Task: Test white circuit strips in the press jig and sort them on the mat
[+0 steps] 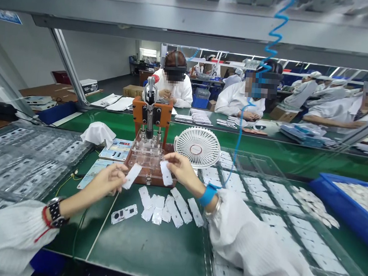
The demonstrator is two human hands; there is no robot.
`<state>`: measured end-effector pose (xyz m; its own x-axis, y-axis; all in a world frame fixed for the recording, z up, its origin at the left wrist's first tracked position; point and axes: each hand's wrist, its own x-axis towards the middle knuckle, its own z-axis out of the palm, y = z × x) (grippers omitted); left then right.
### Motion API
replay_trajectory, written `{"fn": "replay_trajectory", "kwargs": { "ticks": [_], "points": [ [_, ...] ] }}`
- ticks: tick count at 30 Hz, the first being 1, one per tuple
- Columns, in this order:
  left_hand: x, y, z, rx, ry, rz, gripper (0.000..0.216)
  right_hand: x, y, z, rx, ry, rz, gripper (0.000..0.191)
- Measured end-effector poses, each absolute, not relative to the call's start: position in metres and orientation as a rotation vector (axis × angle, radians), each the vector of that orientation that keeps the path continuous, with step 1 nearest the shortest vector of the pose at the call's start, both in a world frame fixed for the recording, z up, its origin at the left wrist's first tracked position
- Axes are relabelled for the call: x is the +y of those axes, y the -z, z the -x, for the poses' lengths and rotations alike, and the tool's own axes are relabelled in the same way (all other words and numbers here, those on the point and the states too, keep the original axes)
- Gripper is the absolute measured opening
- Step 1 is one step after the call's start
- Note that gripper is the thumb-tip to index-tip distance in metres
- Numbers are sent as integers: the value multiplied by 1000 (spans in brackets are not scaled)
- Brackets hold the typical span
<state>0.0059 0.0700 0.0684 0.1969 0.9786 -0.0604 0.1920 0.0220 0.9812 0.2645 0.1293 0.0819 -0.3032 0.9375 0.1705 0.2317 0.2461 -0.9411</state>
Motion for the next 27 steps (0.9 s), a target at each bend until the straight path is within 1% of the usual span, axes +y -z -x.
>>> {"fn": "replay_trajectory", "kwargs": {
  "ticks": [2, 4, 6, 9, 13, 15, 18, 20, 23, 25, 27],
  "points": [
    [90, -79, -7, 1268, -995, -1469, 34, 140, -78, -254, -1629, -976, 1140, 19],
    [110, -85, -10, 1354, -1036, -1531, 31, 153, -72, -242, -1596, -879, 1188, 21],
    [128, -85, -15, 1433, -1050, -1608, 22, 166, -67, -232, -1596, -806, 1203, 22],
    [143, -83, -21, 1472, -1017, -1750, 8, 179, -64, -224, -1642, -743, 1177, 19],
    [149, -89, -16, 1471, -999, -1941, 10, 181, -69, -229, -1807, -678, 1091, 17],
    [154, -92, -8, 1342, -905, -2129, 18, 179, -72, -236, -2010, -637, 1034, 24],
    [166, -93, 1, 1074, -643, -2346, 47, 179, -73, -247, -2301, -569, 963, 34],
    [173, -93, 4, 997, -518, -2382, 58, 179, -71, -250, -2350, -526, 950, 35],
    [179, -92, 3, 965, -452, -2447, 60, 179, -65, -250, -2341, -456, 959, 33],
    [179, -91, 2, 1008, -486, -2501, 60, 176, -61, -248, -2332, -422, 966, 33],
    [179, -90, 1, 1082, -537, -2553, 56, 174, -59, -247, -2333, -411, 964, 37]
  ]
}}
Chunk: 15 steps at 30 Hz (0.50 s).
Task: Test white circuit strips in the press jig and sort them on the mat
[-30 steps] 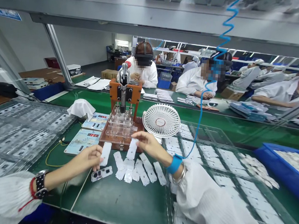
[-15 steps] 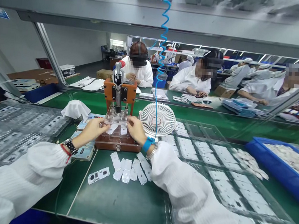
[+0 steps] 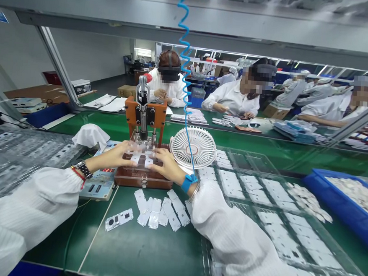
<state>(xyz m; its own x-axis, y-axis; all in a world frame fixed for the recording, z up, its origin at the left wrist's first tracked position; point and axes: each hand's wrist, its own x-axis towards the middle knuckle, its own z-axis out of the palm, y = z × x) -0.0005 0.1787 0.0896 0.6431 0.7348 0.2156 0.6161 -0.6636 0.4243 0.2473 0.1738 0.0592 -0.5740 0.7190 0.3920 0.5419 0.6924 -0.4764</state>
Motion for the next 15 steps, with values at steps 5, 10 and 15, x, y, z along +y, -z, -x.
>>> {"fn": "replay_trajectory", "kwargs": {
  "ticks": [5, 10, 15],
  "points": [
    [179, -84, 2, 1098, -463, -2667, 45, 174, -63, -246, -2335, -419, 1007, 41],
    [173, -91, 5, 1210, -144, -2746, 51, 174, -70, -245, -2387, -365, 1051, 46],
    [170, -97, 3, 1204, -66, -2813, 49, 168, -73, -244, -2533, -281, 1038, 39]
  ]
}}
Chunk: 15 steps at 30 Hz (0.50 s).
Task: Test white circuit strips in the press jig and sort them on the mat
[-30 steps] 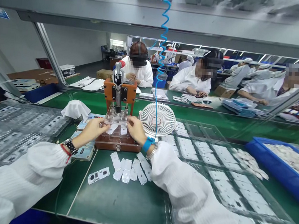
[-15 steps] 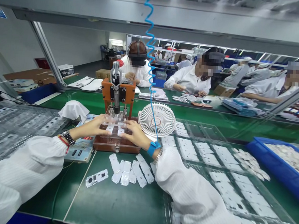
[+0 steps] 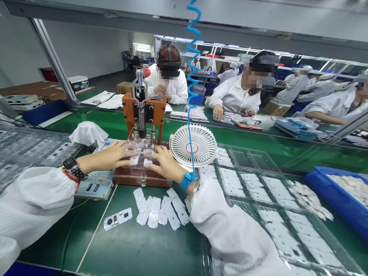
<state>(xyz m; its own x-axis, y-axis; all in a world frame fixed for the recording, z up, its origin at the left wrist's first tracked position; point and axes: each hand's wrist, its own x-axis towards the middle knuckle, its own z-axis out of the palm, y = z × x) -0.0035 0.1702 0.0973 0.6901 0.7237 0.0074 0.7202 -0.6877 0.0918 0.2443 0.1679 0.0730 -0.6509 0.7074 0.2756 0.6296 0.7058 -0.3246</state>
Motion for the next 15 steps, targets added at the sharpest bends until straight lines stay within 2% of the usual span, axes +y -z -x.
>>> {"fn": "replay_trajectory", "kwargs": {
  "ticks": [15],
  "points": [
    [181, -96, -5, 1066, -371, -2511, 57, 170, -85, -241, -2669, -198, 1049, 36]
  ]
}}
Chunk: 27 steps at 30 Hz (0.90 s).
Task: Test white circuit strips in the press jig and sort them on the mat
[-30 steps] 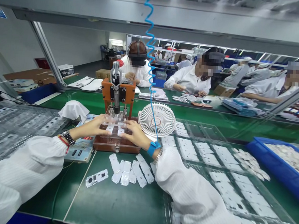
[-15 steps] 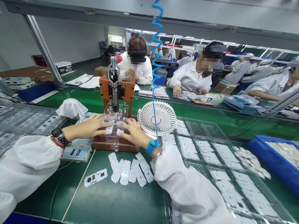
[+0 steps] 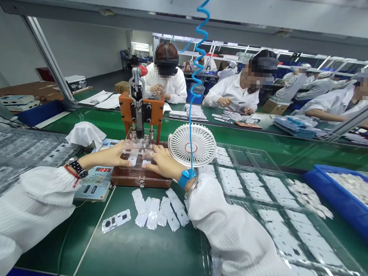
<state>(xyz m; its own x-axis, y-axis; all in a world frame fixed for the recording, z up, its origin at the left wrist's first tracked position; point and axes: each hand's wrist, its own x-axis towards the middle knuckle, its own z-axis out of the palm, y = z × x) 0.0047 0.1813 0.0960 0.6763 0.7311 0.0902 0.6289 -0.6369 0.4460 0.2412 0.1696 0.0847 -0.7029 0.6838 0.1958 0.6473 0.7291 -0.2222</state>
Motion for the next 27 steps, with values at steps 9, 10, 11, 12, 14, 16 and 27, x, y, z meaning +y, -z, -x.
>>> {"fn": "replay_trajectory", "kwargs": {
  "ticks": [9, 10, 11, 12, 14, 16, 27],
  "points": [
    [174, -89, 1, 1063, -170, -2549, 48, 171, -81, -241, -2634, -220, 988, 36],
    [172, -88, 2, 1078, -169, -2548, 48, 170, -82, -240, -2635, -230, 982, 35],
    [171, -88, 1, 1084, -176, -2546, 47, 170, -82, -240, -2635, -240, 977, 34],
    [171, -89, 1, 1082, -197, -2544, 47, 171, -83, -240, -2633, -251, 972, 33],
    [171, -91, -2, 1059, -269, -2535, 46, 172, -83, -239, -2631, -284, 968, 35],
    [173, -94, -4, 1017, -349, -2519, 46, 174, -83, -239, -2631, -313, 968, 41],
    [170, -89, -6, 1083, -300, -2572, 44, 168, -74, -243, -2552, -285, 987, 44]
  ]
}}
